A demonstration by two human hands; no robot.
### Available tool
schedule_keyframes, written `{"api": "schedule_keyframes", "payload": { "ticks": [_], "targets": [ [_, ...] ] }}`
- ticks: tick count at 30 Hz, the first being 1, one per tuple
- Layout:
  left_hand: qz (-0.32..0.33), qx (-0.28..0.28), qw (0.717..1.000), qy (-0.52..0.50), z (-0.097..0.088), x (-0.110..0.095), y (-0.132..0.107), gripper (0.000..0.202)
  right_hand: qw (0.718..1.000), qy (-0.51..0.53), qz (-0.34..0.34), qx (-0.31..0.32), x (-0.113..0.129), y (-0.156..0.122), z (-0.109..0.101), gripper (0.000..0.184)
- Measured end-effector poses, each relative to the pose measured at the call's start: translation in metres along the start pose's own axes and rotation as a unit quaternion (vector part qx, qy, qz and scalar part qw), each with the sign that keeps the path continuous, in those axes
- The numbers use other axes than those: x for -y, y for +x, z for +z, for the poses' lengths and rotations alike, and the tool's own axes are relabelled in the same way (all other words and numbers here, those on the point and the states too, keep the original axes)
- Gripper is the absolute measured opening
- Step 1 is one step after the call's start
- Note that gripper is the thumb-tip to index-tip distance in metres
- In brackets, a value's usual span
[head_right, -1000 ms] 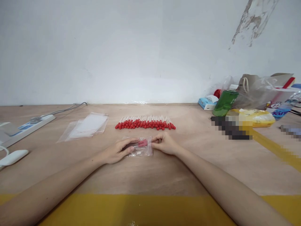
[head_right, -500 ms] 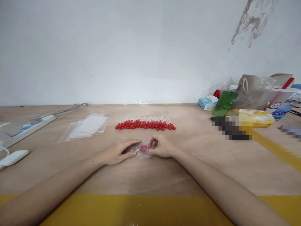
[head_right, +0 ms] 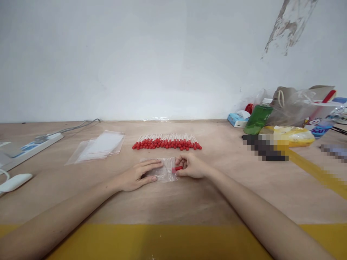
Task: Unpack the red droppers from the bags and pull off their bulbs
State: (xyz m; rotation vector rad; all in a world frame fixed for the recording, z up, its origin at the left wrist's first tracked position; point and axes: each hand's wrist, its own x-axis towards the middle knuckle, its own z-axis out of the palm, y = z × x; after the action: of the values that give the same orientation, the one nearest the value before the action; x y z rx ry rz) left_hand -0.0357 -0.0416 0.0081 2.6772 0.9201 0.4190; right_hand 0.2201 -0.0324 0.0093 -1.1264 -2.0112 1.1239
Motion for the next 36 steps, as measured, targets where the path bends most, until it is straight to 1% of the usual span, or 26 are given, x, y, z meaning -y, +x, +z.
{"api": "schedule_keyframes", "payload": {
  "ticks": [4,7,10,12,14,15,17,18,20,22,23,25,27,29,32,34,36],
  "targets": [
    [-0.032,-0.017,0.999,0.028,0.001,0.000,-0.003,0.046,0.998,0.027,0.039,0.031,-0.002,-0.002,-0.014,0.029],
    [-0.053,-0.030,0.995,0.076,-0.002,-0.004,-0.008,0.045,0.994,0.074,0.063,0.048,-0.004,-0.004,-0.024,0.032],
    [-0.059,-0.049,0.991,0.113,-0.006,-0.008,-0.011,0.041,0.991,0.087,0.079,0.056,-0.006,-0.005,-0.037,0.034],
    [-0.048,-0.078,0.989,0.115,-0.007,-0.007,-0.010,0.037,0.992,0.089,0.074,0.055,-0.007,-0.007,-0.047,0.035],
    [-0.021,-0.102,0.990,0.095,-0.007,-0.005,-0.008,0.034,0.990,0.108,0.073,0.056,-0.009,-0.009,-0.058,0.037],
    [-0.003,-0.105,0.991,0.081,-0.006,-0.004,-0.006,0.033,0.988,0.124,0.077,0.054,-0.010,-0.011,-0.065,0.038],
    [0.040,-0.090,0.994,0.056,-0.006,-0.002,-0.002,0.036,0.983,0.158,0.087,0.040,-0.015,-0.015,-0.079,0.038],
    [0.058,-0.070,0.995,0.051,-0.006,-0.001,0.001,0.040,0.981,0.172,0.088,0.024,-0.018,-0.017,-0.085,0.036],
    [0.080,-0.006,0.996,0.050,-0.006,-0.001,0.004,0.048,0.978,0.190,0.077,-0.028,-0.025,-0.019,-0.098,0.032],
    [0.078,0.065,0.993,0.053,-0.007,-0.001,0.005,0.052,0.973,0.200,0.054,-0.098,-0.033,-0.019,-0.106,0.031],
    [0.071,0.090,0.992,0.053,-0.007,-0.001,0.006,0.052,0.969,0.200,0.036,-0.140,-0.036,-0.017,-0.108,0.032],
    [0.060,0.107,0.991,0.049,-0.006,-0.001,0.005,0.052,0.954,0.189,-0.013,-0.231,-0.041,-0.012,-0.108,0.034],
    [0.056,0.101,0.992,0.041,-0.005,-0.001,0.004,0.054,0.935,0.157,-0.061,-0.312,-0.042,-0.005,-0.103,0.036],
    [0.058,0.093,0.993,0.035,-0.004,-0.001,0.004,0.054,0.922,0.097,-0.086,-0.366,-0.042,0.001,-0.093,0.036],
    [0.058,0.087,0.994,0.037,-0.003,-0.002,0.004,0.054,0.909,-0.053,-0.099,-0.400,-0.042,0.007,-0.077,0.031],
    [0.056,0.088,0.994,0.043,-0.003,-0.003,0.004,0.054,0.897,-0.154,-0.118,-0.398,-0.045,0.009,-0.068,0.025],
    [0.052,0.093,0.993,0.047,-0.004,-0.004,0.004,0.055,0.886,-0.228,-0.139,-0.379,-0.050,0.012,-0.063,0.024]
  ]
}}
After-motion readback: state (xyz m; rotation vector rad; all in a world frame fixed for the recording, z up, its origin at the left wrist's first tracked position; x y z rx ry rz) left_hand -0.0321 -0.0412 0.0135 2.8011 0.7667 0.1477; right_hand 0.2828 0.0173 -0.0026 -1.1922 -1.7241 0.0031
